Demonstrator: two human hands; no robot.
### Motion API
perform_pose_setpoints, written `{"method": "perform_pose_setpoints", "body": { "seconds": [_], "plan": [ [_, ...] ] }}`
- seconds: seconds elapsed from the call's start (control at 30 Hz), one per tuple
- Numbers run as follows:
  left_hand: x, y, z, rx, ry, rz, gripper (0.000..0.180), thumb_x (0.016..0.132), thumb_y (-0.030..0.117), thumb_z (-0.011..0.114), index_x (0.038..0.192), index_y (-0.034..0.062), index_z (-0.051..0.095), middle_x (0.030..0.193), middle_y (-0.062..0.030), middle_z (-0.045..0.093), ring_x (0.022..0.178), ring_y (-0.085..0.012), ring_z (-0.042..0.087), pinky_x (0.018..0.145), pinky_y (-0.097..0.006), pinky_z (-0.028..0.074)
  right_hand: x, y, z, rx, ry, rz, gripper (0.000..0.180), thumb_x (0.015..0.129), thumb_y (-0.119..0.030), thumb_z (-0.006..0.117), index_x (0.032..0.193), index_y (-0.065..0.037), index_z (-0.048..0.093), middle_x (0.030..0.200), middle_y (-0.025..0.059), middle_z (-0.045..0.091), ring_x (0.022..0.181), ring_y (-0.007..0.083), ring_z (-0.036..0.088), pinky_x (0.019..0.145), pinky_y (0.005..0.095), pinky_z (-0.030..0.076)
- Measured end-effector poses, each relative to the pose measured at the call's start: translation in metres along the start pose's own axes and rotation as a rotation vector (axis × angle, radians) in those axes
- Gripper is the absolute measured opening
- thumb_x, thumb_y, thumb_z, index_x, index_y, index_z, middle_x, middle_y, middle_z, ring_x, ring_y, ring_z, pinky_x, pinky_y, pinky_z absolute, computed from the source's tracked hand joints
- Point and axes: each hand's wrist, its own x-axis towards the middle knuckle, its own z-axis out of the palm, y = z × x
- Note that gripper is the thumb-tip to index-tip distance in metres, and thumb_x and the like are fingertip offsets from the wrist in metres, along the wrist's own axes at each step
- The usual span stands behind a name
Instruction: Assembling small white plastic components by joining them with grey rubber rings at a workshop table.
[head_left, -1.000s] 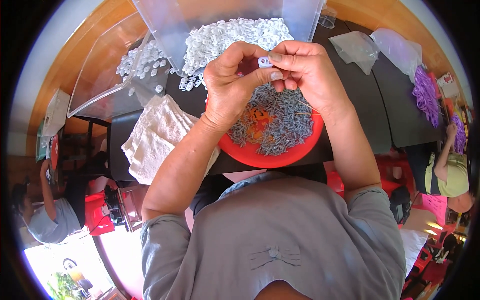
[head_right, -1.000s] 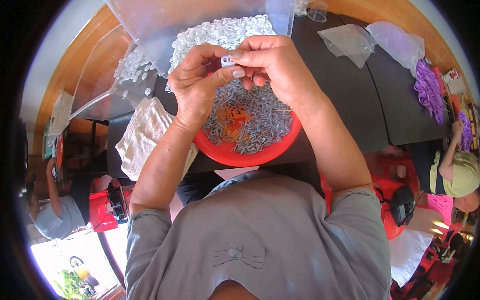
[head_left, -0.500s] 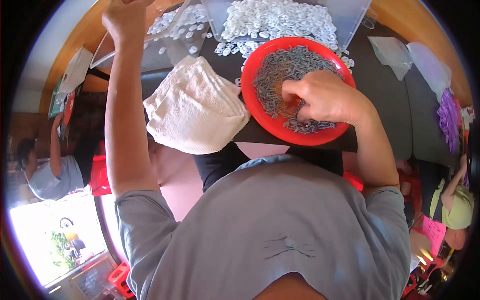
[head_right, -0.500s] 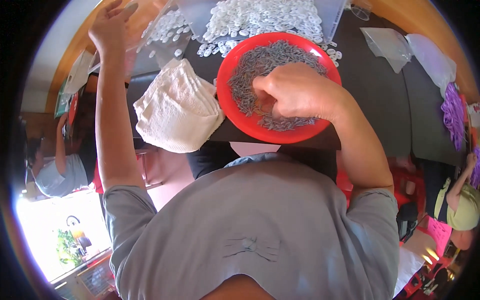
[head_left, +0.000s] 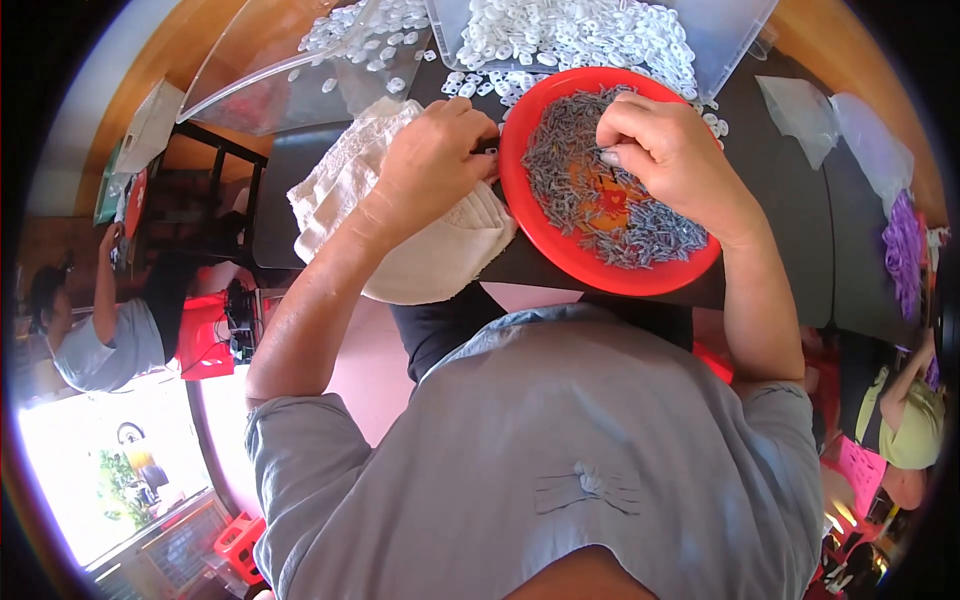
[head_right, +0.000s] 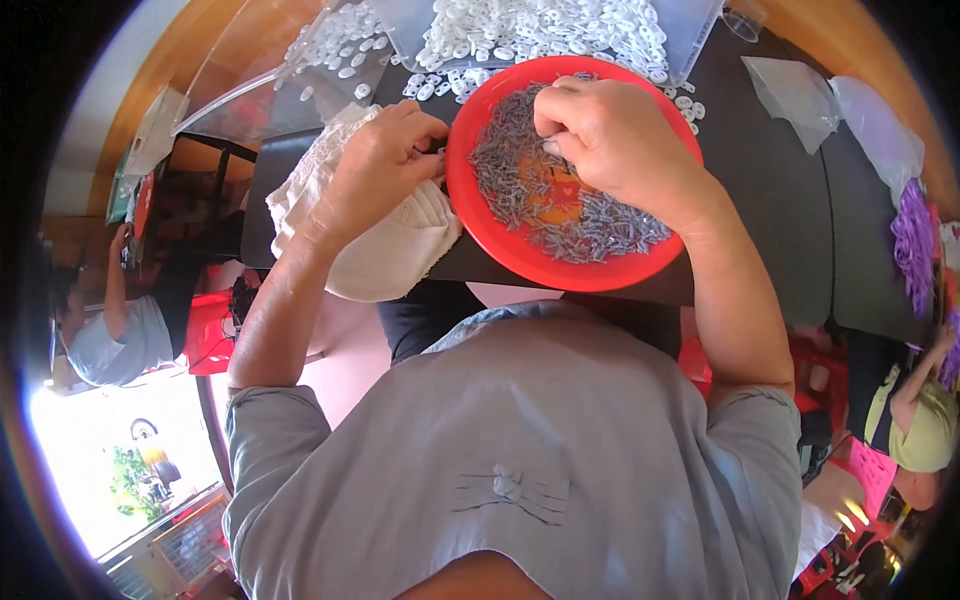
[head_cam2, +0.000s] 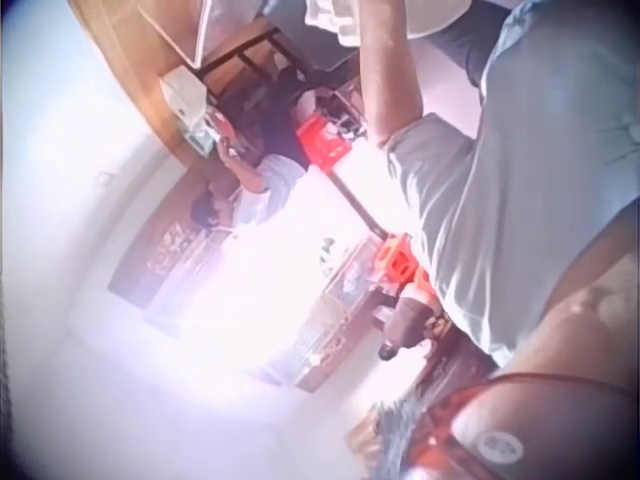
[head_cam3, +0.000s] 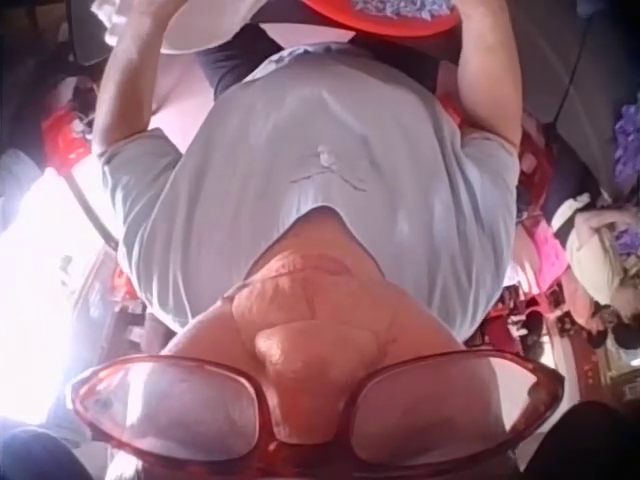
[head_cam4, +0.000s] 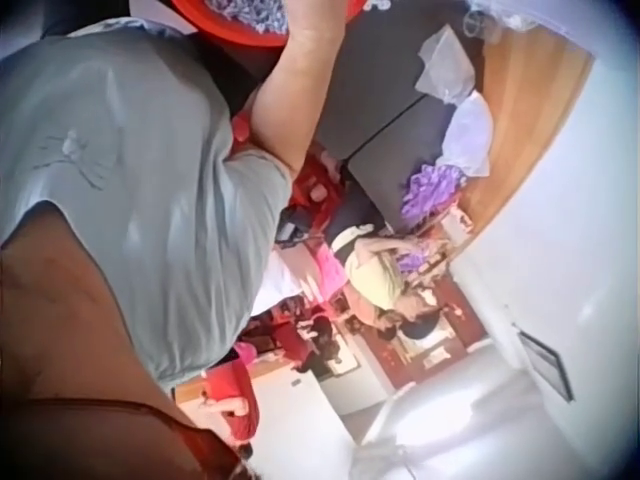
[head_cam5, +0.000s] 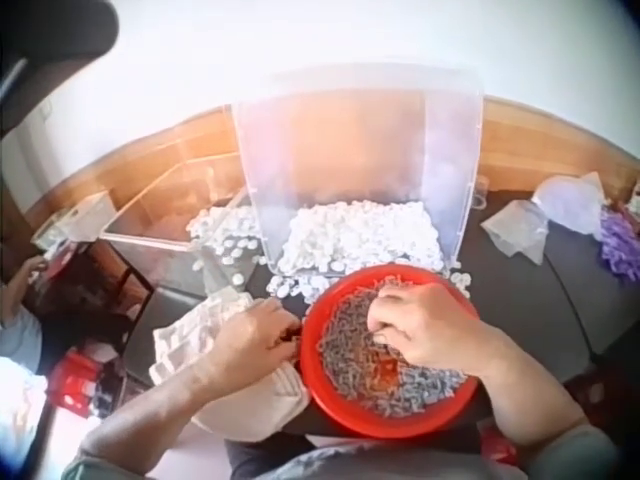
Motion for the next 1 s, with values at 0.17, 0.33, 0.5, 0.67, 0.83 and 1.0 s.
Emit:
{"method": "perform_pose_setpoints", "body": {
  "seconds": [0.17,0.33,0.5,0.67,0.83,1.0],
  "plan": [
    [0.002,-0.003,0.003,0.057,-0.025,0.021,0.017,0.071,0.005,0.072,0.083,0.0009,0.061,0.080,-0.0109,0.056,0.075,-0.0254,0.057,0.066,-0.036,0.046,0.002,-0.001,-0.004,0.098,-0.008,0.044,0.007,0.078,0.006,0.057,0.082,0.001,0.054,0.074,0.0062,0.055,0.064,0.0149,0.052,0.059,0.0281,0.041],
    [0.002,0.002,0.004,0.021,-0.017,-0.049,0.017,0.069,0.005,0.073,0.079,0.0004,0.059,0.075,-0.0103,0.057,0.071,-0.0230,0.058,0.064,-0.033,0.047,0.001,-0.006,-0.007,0.216,0.032,0.122,0.008,0.078,0.006,0.058,0.082,0.001,0.055,0.074,0.0037,0.056,0.066,0.0100,0.052,0.059,0.0255,0.041],
    [-0.003,-0.002,0.012,-0.281,0.135,-0.195,0.013,0.069,-0.001,0.071,0.076,0.0002,0.060,0.068,-0.0048,0.059,0.062,-0.0139,0.057,0.057,-0.027,0.046,0.003,0.000,-0.007,0.265,0.086,0.117,0.007,0.080,0.004,0.058,0.086,0.001,0.060,0.079,0.0010,0.060,0.068,0.0076,0.053,0.059,0.0231,0.042],
    [0.018,0.022,-0.004,-0.730,0.357,-0.305,0.008,0.076,-0.001,0.071,0.084,-0.0006,0.067,0.072,-0.0014,0.063,0.064,-0.0054,0.054,0.056,-0.021,0.044,0.004,0.003,-0.014,0.452,0.098,0.309,0.013,0.085,-0.003,0.057,0.094,-0.002,0.067,0.081,-0.0011,0.062,0.069,0.0057,0.055,0.057,0.0202,0.041],
    [0.044,0.049,0.005,-0.823,0.181,-0.307,0.011,0.077,-0.001,0.069,0.088,-0.0016,0.068,0.074,-0.0020,0.064,0.064,-0.0061,0.054,0.058,-0.021,0.044,0.005,0.003,-0.019,0.629,0.182,0.331,0.019,0.084,-0.003,0.056,0.102,0.001,0.064,0.080,0.0029,0.063,0.068,0.0072,0.055,0.055,0.0198,0.041],
    [0.057,0.064,0.032,-0.661,0.119,-0.105,0.012,0.080,0.002,0.068,0.091,-0.0020,0.067,0.081,-0.0047,0.065,0.071,-0.0095,0.058,0.065,-0.024,0.048,0.005,-0.001,-0.025,0.676,0.227,0.344,0.025,0.084,-0.003,0.055,0.109,0.001,0.062,0.078,0.0039,0.063,0.066,0.0084,0.056,0.054,0.0200,0.041]
  ]
}}
